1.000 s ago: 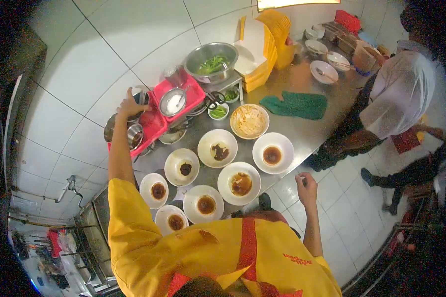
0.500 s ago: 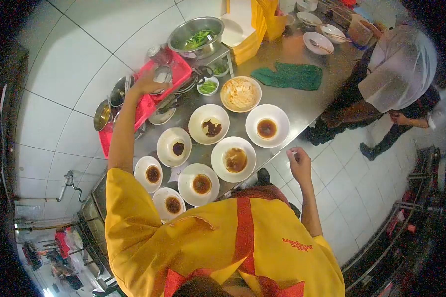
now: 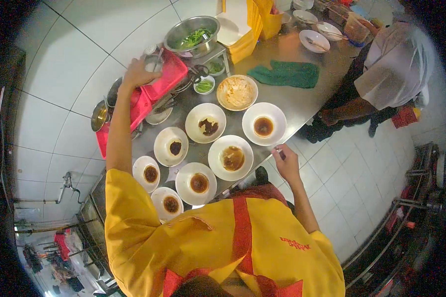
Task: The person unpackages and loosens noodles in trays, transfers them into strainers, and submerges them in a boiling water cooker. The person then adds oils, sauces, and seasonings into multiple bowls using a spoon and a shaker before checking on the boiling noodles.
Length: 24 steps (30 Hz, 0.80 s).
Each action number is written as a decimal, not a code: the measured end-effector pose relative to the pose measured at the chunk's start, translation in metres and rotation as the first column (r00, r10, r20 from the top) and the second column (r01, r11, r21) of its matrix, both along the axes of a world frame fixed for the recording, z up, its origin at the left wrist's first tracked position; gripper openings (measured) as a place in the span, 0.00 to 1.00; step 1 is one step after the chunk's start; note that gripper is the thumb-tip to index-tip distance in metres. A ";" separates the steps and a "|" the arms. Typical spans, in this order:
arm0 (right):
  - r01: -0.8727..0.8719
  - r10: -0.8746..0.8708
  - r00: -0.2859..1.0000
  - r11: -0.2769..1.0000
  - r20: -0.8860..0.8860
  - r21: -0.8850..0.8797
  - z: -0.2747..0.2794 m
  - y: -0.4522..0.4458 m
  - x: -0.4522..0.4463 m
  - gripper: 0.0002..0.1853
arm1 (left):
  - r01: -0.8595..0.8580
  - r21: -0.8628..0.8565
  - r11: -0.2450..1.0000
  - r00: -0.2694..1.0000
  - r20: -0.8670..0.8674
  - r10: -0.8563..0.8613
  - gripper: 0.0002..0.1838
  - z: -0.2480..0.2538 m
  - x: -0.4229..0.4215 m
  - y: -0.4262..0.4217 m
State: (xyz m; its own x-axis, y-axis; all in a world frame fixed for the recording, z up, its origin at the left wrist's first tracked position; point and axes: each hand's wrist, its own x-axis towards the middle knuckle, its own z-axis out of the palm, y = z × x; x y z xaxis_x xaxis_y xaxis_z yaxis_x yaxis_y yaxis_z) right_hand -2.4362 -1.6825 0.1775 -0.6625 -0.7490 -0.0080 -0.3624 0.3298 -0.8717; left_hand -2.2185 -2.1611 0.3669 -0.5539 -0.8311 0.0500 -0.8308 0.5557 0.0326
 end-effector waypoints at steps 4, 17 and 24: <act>-0.092 0.105 0.986 0.991 0.131 -0.099 0.012 -0.024 0.017 0.10 | 0.090 -0.112 0.990 0.994 -0.056 -0.096 0.54 0.030 0.015 0.063; -0.379 0.484 0.822 0.858 0.300 -0.346 0.064 -0.136 0.119 0.22 | 0.069 0.069 0.995 0.967 -0.250 -0.050 0.57 -0.040 0.061 0.284; -0.503 0.559 0.829 0.766 0.027 -0.401 0.068 -0.156 0.156 0.11 | -0.133 0.019 0.991 0.944 -0.301 0.133 0.58 -0.070 0.102 0.300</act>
State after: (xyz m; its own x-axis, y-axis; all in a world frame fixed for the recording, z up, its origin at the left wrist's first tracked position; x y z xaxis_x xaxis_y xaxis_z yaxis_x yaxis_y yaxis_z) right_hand -2.2801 -1.8388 0.2460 -0.1699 -0.9464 0.2746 -0.2527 -0.2275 -0.9404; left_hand -2.1161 -1.8614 0.2972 -0.3974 -0.8958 0.1989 -0.8488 0.4412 0.2913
